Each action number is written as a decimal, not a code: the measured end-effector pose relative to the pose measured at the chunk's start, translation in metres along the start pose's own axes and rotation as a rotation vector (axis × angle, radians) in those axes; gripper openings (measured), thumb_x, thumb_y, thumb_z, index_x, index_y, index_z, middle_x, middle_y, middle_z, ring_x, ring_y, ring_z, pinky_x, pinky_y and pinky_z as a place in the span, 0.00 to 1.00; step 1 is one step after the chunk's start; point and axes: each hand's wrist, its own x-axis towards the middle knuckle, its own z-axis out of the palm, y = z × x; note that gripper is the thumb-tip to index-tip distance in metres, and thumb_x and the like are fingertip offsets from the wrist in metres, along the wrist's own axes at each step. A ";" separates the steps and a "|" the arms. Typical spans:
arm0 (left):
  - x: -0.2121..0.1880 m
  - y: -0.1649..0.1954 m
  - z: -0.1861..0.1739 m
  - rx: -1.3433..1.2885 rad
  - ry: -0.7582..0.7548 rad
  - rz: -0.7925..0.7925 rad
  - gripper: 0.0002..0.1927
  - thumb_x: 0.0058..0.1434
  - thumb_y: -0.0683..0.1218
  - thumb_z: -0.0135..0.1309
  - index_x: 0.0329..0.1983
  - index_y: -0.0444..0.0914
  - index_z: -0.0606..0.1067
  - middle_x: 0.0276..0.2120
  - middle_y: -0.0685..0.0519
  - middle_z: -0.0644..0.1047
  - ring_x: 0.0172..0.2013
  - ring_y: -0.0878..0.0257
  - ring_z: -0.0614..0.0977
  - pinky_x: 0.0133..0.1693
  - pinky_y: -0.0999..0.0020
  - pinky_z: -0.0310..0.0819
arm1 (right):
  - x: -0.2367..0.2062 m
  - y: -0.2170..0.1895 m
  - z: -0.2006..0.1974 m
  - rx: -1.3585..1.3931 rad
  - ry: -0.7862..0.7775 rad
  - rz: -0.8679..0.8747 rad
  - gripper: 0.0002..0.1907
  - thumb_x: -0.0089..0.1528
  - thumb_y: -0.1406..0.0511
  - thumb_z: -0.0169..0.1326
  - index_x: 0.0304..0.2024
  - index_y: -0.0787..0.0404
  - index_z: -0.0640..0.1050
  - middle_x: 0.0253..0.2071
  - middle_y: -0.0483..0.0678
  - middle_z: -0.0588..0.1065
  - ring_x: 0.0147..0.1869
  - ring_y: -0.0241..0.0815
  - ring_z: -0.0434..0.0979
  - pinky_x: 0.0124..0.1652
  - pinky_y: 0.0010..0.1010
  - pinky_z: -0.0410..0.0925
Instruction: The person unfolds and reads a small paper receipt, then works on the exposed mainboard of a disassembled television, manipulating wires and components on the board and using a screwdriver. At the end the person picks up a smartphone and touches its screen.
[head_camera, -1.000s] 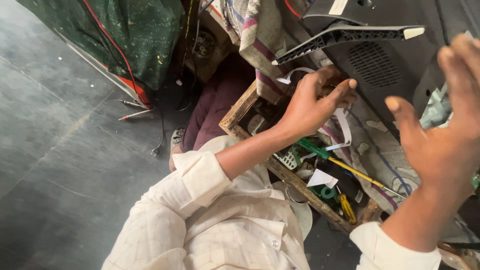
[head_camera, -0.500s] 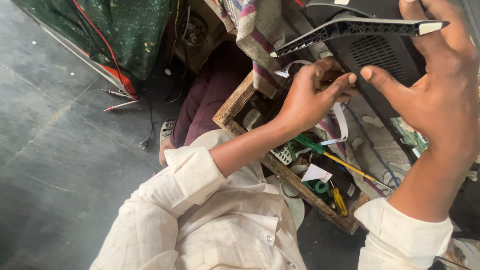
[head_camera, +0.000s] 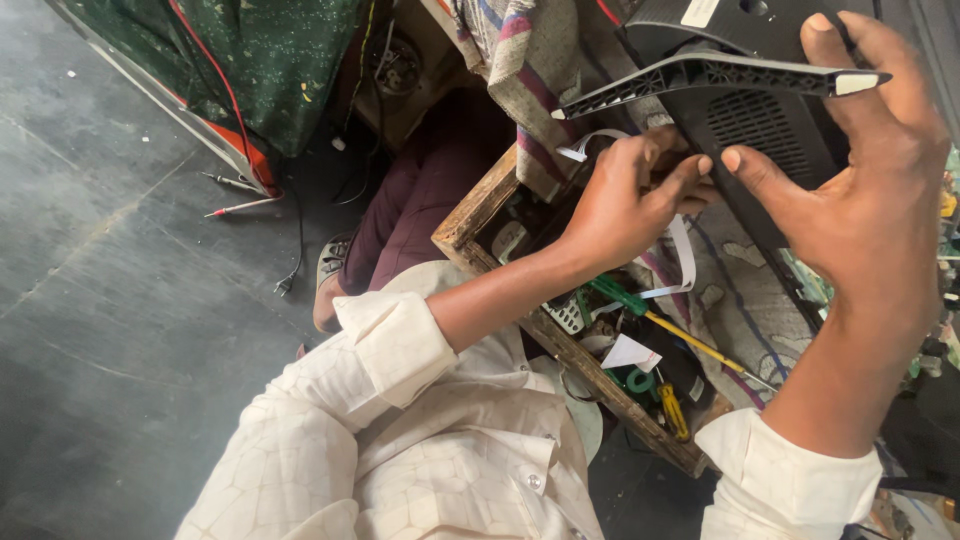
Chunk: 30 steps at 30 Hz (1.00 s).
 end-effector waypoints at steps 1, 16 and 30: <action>0.000 0.000 0.000 0.009 0.003 0.002 0.12 0.72 0.39 0.49 0.52 0.24 0.73 0.42 0.42 0.82 0.43 0.55 0.88 0.44 0.64 0.86 | 0.000 0.000 0.000 0.006 -0.002 -0.004 0.45 0.58 0.76 0.74 0.74 0.62 0.65 0.68 0.60 0.64 0.62 0.53 0.76 0.58 0.35 0.75; 0.000 0.005 -0.001 0.027 -0.002 -0.023 0.15 0.73 0.43 0.48 0.51 0.23 0.73 0.39 0.41 0.84 0.42 0.55 0.88 0.43 0.64 0.88 | 0.009 -0.012 -0.001 0.061 -0.009 0.050 0.44 0.59 0.77 0.71 0.74 0.63 0.65 0.70 0.64 0.62 0.68 0.56 0.75 0.64 0.40 0.71; -0.005 0.010 -0.005 -0.065 0.001 -0.103 0.13 0.72 0.40 0.49 0.47 0.22 0.75 0.37 0.40 0.83 0.39 0.54 0.88 0.42 0.63 0.87 | 0.009 -0.016 -0.002 -0.019 -0.024 0.123 0.42 0.57 0.73 0.73 0.71 0.65 0.68 0.72 0.63 0.64 0.71 0.56 0.74 0.63 0.38 0.73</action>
